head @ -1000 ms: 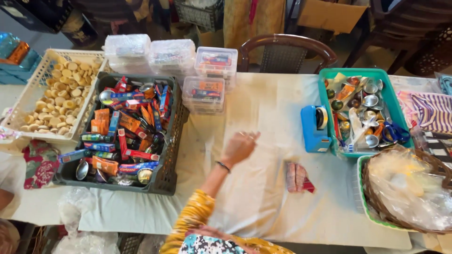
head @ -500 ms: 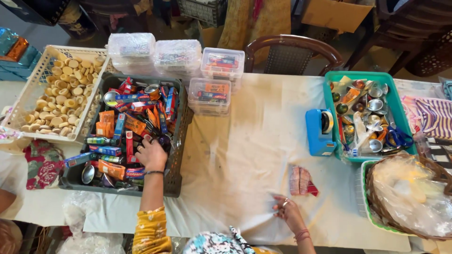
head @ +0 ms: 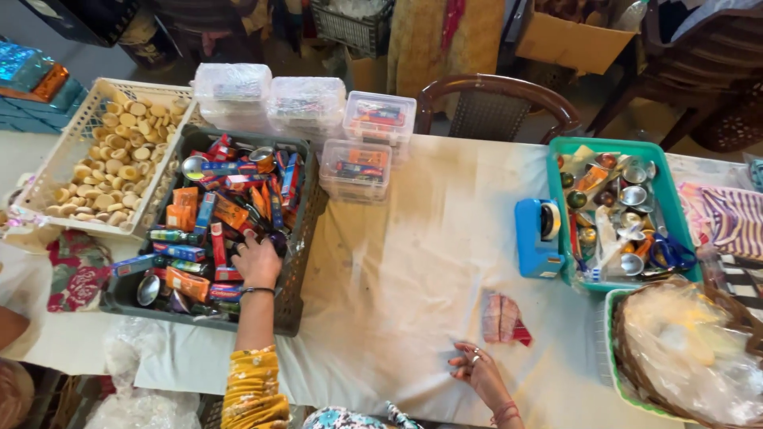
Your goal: The person places a small plastic container into a larger clear plastic box, then wraps the box in bubble wrap and secures it with tape. They then pick up several small tubes and a red cloth from a basket and place them on the table.
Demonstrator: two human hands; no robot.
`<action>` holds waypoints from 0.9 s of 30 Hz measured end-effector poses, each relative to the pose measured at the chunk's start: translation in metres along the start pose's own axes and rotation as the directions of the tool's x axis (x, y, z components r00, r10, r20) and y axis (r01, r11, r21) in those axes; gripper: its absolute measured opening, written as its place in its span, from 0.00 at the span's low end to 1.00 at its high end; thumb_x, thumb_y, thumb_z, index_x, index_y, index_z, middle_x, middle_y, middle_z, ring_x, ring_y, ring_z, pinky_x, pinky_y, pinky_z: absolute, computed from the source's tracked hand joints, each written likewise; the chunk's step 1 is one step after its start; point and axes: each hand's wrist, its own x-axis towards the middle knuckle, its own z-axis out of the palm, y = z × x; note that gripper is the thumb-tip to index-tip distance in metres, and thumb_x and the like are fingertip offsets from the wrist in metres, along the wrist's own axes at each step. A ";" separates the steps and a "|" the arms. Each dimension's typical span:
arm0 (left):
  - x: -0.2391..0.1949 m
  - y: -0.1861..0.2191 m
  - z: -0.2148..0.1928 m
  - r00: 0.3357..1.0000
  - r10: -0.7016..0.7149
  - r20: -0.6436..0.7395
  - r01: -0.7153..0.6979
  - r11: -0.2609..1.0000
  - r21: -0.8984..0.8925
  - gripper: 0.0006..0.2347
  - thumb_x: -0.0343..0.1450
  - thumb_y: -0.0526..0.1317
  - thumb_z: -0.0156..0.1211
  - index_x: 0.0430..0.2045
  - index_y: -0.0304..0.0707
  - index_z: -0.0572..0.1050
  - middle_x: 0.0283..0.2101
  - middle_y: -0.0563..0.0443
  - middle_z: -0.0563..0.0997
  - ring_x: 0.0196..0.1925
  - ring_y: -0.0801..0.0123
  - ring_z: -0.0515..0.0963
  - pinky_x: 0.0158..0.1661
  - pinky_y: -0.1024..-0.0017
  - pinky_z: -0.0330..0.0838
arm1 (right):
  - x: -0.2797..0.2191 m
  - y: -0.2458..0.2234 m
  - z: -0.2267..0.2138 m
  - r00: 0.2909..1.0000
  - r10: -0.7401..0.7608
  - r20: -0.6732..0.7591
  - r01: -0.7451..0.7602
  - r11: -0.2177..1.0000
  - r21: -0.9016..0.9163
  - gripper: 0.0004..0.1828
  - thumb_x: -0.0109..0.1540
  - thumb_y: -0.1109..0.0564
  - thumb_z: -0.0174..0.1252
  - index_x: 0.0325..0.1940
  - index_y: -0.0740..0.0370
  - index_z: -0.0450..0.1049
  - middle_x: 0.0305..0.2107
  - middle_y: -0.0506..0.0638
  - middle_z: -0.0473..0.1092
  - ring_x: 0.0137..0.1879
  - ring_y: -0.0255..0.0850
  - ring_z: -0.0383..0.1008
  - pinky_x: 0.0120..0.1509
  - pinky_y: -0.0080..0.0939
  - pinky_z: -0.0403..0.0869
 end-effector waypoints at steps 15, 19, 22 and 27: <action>0.006 -0.002 -0.058 0.990 -0.067 0.125 0.116 0.888 -0.445 0.19 0.77 0.46 0.58 0.49 0.24 0.69 0.54 0.28 0.72 0.54 0.36 0.76 0.50 0.46 0.73 | -0.008 -0.003 -0.007 0.991 0.001 0.136 0.005 0.999 -0.050 0.18 0.69 0.55 0.46 0.60 0.64 0.70 0.35 0.58 0.78 0.29 0.40 0.76 0.46 0.46 0.80; 0.017 0.002 -0.043 0.964 -0.062 -0.258 -0.142 0.699 -0.701 0.14 0.77 0.38 0.56 0.49 0.20 0.67 0.51 0.26 0.72 0.51 0.33 0.74 0.50 0.48 0.71 | -0.010 -0.008 -0.002 0.996 0.020 0.088 -0.012 0.996 -0.090 0.18 0.69 0.55 0.45 0.60 0.64 0.70 0.34 0.59 0.78 0.29 0.41 0.76 0.46 0.47 0.80; 0.011 0.010 -0.076 0.944 0.001 -0.330 -0.248 0.661 -0.708 0.11 0.78 0.35 0.57 0.48 0.22 0.68 0.49 0.27 0.74 0.52 0.34 0.74 0.52 0.50 0.69 | -0.009 -0.008 0.002 0.996 0.014 0.087 -0.006 0.995 -0.099 0.18 0.69 0.56 0.45 0.60 0.65 0.70 0.34 0.59 0.77 0.29 0.41 0.77 0.45 0.47 0.80; -0.005 0.028 -0.116 0.997 -0.025 -0.074 -0.048 0.552 -0.833 0.13 0.79 0.38 0.55 0.54 0.29 0.67 0.44 0.30 0.78 0.51 0.37 0.76 0.47 0.51 0.67 | -0.011 0.002 -0.003 0.997 -0.044 0.064 0.049 0.996 -0.075 0.18 0.69 0.57 0.45 0.60 0.67 0.70 0.35 0.60 0.78 0.30 0.40 0.76 0.47 0.46 0.80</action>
